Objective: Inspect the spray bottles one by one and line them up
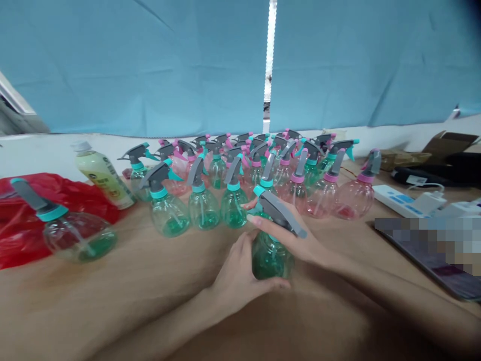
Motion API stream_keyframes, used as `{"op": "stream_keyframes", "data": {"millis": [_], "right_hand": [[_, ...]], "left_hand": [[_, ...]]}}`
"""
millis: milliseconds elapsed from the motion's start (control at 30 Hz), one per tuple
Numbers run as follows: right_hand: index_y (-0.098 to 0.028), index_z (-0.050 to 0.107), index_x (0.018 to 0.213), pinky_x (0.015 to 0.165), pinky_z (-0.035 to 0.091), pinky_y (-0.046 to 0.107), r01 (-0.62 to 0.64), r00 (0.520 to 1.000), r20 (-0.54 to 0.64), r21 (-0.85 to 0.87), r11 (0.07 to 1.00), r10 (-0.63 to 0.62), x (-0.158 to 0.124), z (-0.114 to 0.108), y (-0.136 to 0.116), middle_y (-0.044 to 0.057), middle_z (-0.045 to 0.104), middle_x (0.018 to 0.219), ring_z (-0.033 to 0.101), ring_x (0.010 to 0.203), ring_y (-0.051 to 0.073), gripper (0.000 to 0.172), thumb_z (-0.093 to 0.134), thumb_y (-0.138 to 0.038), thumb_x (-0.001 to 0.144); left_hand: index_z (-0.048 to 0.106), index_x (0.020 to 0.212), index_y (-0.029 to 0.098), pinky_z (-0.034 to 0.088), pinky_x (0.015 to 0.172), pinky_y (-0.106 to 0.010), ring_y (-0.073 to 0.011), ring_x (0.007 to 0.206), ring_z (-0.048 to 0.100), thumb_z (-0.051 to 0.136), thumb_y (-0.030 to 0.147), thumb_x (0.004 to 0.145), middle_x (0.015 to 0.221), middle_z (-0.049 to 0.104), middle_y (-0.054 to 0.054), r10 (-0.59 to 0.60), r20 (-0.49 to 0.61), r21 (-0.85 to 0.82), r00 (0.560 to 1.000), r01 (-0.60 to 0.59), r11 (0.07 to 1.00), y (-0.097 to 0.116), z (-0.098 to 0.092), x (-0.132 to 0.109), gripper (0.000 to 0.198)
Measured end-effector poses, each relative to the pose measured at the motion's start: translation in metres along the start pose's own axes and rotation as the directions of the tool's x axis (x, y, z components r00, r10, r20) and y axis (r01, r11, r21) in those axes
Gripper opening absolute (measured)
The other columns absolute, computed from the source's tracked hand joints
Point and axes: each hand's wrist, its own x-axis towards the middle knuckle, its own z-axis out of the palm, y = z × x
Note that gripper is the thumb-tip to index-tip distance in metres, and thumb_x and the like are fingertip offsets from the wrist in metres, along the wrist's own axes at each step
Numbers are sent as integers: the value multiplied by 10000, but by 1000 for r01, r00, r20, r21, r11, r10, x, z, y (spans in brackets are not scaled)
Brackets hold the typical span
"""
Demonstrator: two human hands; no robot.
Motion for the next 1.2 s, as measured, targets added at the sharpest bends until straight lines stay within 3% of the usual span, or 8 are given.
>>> {"op": "stream_keyframes", "data": {"millis": [200, 367, 600, 967, 1200], "right_hand": [[-245, 607, 954, 730, 460, 325, -12, 1000, 16, -20, 1000, 12, 1, -3, 4, -11, 594, 791, 579, 767, 164, 134, 596, -327, 849], [-244, 589, 920, 668, 440, 320, -10, 1000, 28, -30, 1000, 11, 3, -11, 7, -39, 506, 647, 535, 658, 154, 112, 575, -339, 860], [-239, 580, 904, 667, 438, 317, -20, 1000, 20, -25, 999, 21, 5, -16, 9, -27, 567, 729, 537, 658, 145, 118, 582, -347, 854], [-225, 593, 816, 573, 411, 269, -4, 1000, 25, -60, 998, 5, 5, -17, 13, -21, 556, 699, 510, 630, 125, 197, 537, -399, 890], [-231, 582, 749, 552, 403, 266, 13, 1000, -24, -118, 993, -16, 3, -18, 17, -23, 527, 661, 500, 621, 128, 255, 529, -435, 894]], "left_hand": [[329, 1382, 235, 408, 994, -560, -360, 1240, 447, 725, 639, 654, 1320, 483, -141, -33, 67, 130, 997, 24, 991, -18, -10, -7, 922], [277, 1432, 249, 387, 1008, -555, -358, 1271, 426, 689, 658, 679, 1385, 445, -148, 41, 96, 248, 995, -64, 967, -30, -13, -9, 951], [298, 1438, 197, 348, 1030, -574, -376, 1319, 376, 611, 681, 734, 1451, 399, -181, 36, 189, 374, 981, -106, 921, -29, -11, -7, 910], [300, 1452, 179, 312, 1070, -556, -355, 1354, 351, 546, 606, 827, 1482, 374, -181, 74, 185, 449, 980, -151, 881, -32, -9, -8, 796], [418, 1386, 153, 332, 1073, -536, -344, 1346, 372, 529, 570, 852, 1472, 395, -177, 81, 192, 490, 978, -167, 855, -32, -10, -7, 687]]}}
